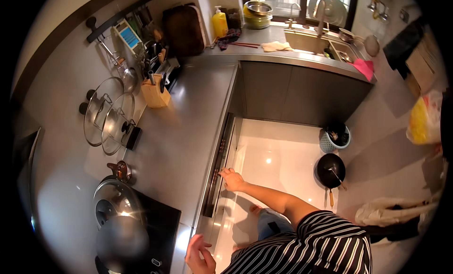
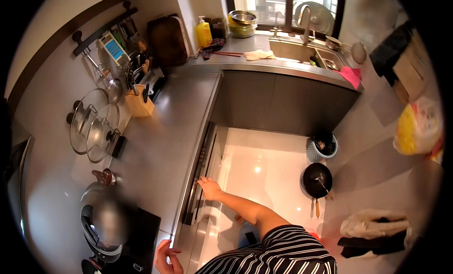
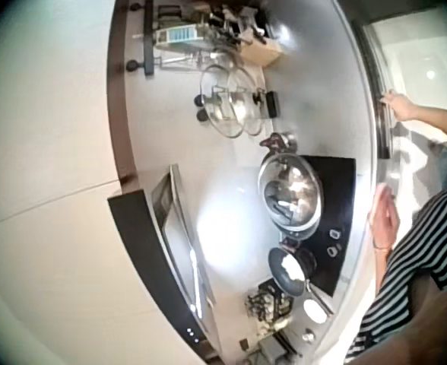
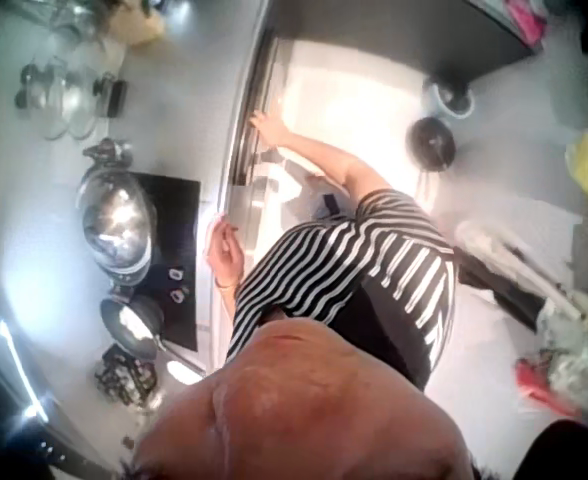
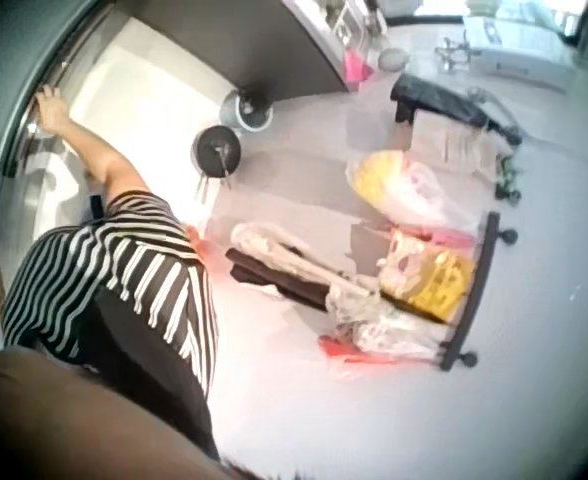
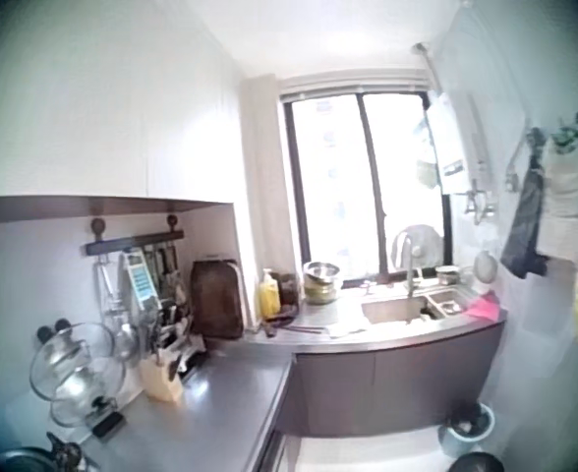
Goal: The person washes a glass lid and a bowl in a sink with a cloth, places the items into a dishwasher, then uses chopsticks to flip items in a pan and covers the pan with a lid.
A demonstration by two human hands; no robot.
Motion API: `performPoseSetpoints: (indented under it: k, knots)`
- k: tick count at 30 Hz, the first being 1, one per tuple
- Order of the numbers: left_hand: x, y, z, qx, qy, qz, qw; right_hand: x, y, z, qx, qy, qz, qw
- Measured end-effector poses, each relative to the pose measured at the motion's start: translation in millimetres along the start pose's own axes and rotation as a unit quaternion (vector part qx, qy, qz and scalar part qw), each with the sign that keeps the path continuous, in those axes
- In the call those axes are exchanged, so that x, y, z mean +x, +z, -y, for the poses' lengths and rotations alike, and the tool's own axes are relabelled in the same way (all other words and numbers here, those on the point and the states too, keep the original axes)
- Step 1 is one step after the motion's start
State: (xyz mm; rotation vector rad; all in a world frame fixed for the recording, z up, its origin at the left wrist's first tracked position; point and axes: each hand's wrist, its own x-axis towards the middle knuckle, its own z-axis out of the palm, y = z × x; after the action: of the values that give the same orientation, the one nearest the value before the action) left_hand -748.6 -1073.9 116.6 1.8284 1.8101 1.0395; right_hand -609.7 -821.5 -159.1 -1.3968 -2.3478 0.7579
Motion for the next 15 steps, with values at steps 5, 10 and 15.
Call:
performPoseSetpoints:
  k: [5, 10, 15]
  knots:
    - [15.7, 25.9, 21.8, -0.014, -0.084, -0.038, 0.996, 44.1, -35.8, -67.6, 0.040, 0.041, -0.077, 0.995]
    - [70.8, 74.8, 41.1, 0.129, 0.046, -0.062, 0.989, 113.9, -171.1, -179.0, -0.024, 0.096, -0.280, 0.955]
    - [169.3, 145.4, 8.9, 0.004, -0.070, -0.066, 0.995, 253.7, -332.5, -267.0, -0.162, 0.126, -0.367, 0.907]
